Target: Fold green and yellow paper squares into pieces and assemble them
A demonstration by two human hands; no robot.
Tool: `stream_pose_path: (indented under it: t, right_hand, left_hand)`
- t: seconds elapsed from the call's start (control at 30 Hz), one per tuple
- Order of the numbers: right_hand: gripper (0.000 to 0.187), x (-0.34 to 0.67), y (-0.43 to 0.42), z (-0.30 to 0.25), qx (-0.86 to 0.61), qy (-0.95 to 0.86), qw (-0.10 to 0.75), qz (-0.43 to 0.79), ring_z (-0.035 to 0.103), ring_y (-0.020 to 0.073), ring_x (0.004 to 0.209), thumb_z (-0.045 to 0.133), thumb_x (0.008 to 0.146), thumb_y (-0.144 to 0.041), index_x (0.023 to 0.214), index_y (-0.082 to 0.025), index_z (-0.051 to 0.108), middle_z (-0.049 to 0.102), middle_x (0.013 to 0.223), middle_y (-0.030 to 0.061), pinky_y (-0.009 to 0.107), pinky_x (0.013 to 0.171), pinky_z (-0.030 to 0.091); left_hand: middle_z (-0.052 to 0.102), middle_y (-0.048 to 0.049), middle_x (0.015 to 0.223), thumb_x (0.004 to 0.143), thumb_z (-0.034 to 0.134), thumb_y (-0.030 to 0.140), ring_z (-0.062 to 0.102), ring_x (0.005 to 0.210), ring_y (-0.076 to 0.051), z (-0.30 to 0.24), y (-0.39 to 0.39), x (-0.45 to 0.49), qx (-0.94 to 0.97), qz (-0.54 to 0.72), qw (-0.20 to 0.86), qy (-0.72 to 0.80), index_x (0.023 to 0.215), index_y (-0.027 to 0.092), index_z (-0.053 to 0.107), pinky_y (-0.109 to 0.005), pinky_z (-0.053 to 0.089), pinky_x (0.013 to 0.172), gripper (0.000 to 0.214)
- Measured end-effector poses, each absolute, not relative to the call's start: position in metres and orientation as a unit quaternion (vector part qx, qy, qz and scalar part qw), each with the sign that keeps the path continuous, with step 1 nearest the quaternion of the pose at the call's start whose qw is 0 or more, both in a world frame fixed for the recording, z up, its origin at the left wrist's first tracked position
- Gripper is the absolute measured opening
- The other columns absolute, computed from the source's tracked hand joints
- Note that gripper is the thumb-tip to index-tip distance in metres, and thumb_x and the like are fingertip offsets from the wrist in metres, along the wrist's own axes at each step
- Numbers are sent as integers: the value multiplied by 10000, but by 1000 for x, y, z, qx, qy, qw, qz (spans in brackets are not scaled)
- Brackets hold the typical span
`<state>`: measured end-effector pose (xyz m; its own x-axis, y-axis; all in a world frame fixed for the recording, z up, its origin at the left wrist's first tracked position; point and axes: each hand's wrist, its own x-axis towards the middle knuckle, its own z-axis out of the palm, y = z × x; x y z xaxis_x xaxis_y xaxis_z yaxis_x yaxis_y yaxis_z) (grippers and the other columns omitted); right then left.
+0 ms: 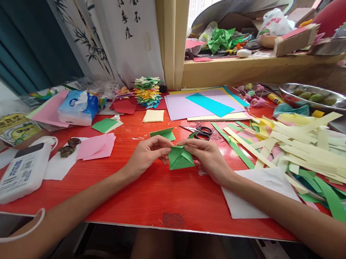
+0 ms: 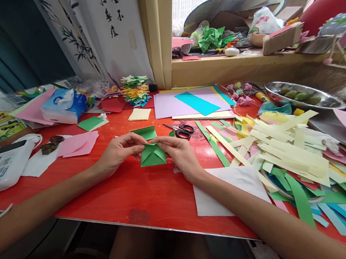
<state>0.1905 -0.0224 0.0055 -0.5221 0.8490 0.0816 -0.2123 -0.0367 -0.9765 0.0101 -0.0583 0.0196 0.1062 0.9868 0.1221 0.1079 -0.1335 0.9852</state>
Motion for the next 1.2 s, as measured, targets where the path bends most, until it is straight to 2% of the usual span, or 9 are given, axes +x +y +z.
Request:
stream_pose_path:
  t: [0.1, 0.2, 0.37, 0.53, 0.73, 0.8, 0.9, 1.03, 1.2]
  right_hand:
    - [243, 190, -24, 8, -276, -573, 382, 671, 585, 95, 689, 559, 785, -304, 1000, -233, 647, 621, 816, 13, 199, 583, 477]
    - [339, 191, -25, 10, -277, -572, 348, 689, 612, 105, 627, 539, 803, -311, 1133, -240, 567, 626, 794, 24, 195, 505, 480]
    - [423, 193, -24, 9, -284, -595, 314, 684, 591, 119, 435, 491, 836, -326, 1242, -212, 460, 597, 528, 0, 154, 324, 380]
    - [342, 192, -24, 10, -283, -615, 311, 667, 463, 70, 287, 454, 856, -286, 1173, -173, 515, 532, 402, -41, 137, 269, 301]
    - [356, 192, -25, 10, -311, -618, 312, 651, 397, 57, 267, 452, 856, -347, 1157, -164, 503, 510, 381, -51, 145, 267, 240]
    - [339, 191, -24, 8, -315, -614, 300, 658, 439, 59, 310, 447, 850, -389, 1061, -147, 553, 567, 444, -12, 150, 290, 258]
    - [300, 190, -24, 7, -296, -607, 291, 677, 575, 98, 474, 443, 847, -407, 897, -138, 567, 623, 556, 34, 167, 396, 381]
    - [277, 189, -26, 11, -307, -644, 273, 646, 468, 61, 349, 450, 845, -382, 679, -161, 473, 549, 433, -14, 151, 343, 305]
    - [229, 189, -26, 13, -318, -632, 273, 652, 537, 81, 415, 421, 859, -333, 719, -160, 476, 560, 467, -5, 145, 349, 315]
  left_hand:
    - [594, 12, 682, 706, 626, 245, 561, 588, -77, 18, -57, 9, 574, 505, 439, 472, 795, 157, 625, -186, 502, 532, 125]
    - [616, 6, 715, 712, 620, 249, 570, 617, -83, 18, -56, 7, 567, 518, 428, 477, 797, 168, 648, -191, 505, 551, 121]
    - [634, -6, 777, 718, 615, 277, 571, 638, -86, 18, -57, 7, 586, 494, 423, 483, 821, 171, 659, -199, 508, 571, 154]
    - [642, -33, 876, 736, 596, 295, 582, 741, -118, 14, -56, 5, 636, 455, 403, 475, 897, 184, 656, -220, 511, 608, 204]
    - [623, -19, 853, 753, 587, 257, 555, 789, -107, 11, -54, 2, 677, 456, 341, 467, 926, 247, 673, -211, 477, 676, 194]
    - [610, -13, 852, 760, 580, 242, 548, 806, -104, 12, -55, 2, 675, 465, 331, 467, 919, 258, 677, -207, 461, 694, 187]
    - [588, -10, 850, 770, 568, 243, 537, 803, -101, 14, -57, 3, 662, 481, 320, 477, 916, 257, 678, -200, 442, 676, 184]
    - [573, -9, 824, 775, 561, 257, 524, 773, -98, 15, -58, 4, 652, 491, 305, 490, 927, 247, 673, -195, 429, 634, 190]
    - [586, -10, 859, 813, 503, 223, 536, 785, -93, 16, -59, 1, 733, 431, 235, 471, 980, 270, 649, -193, 434, 644, 226]
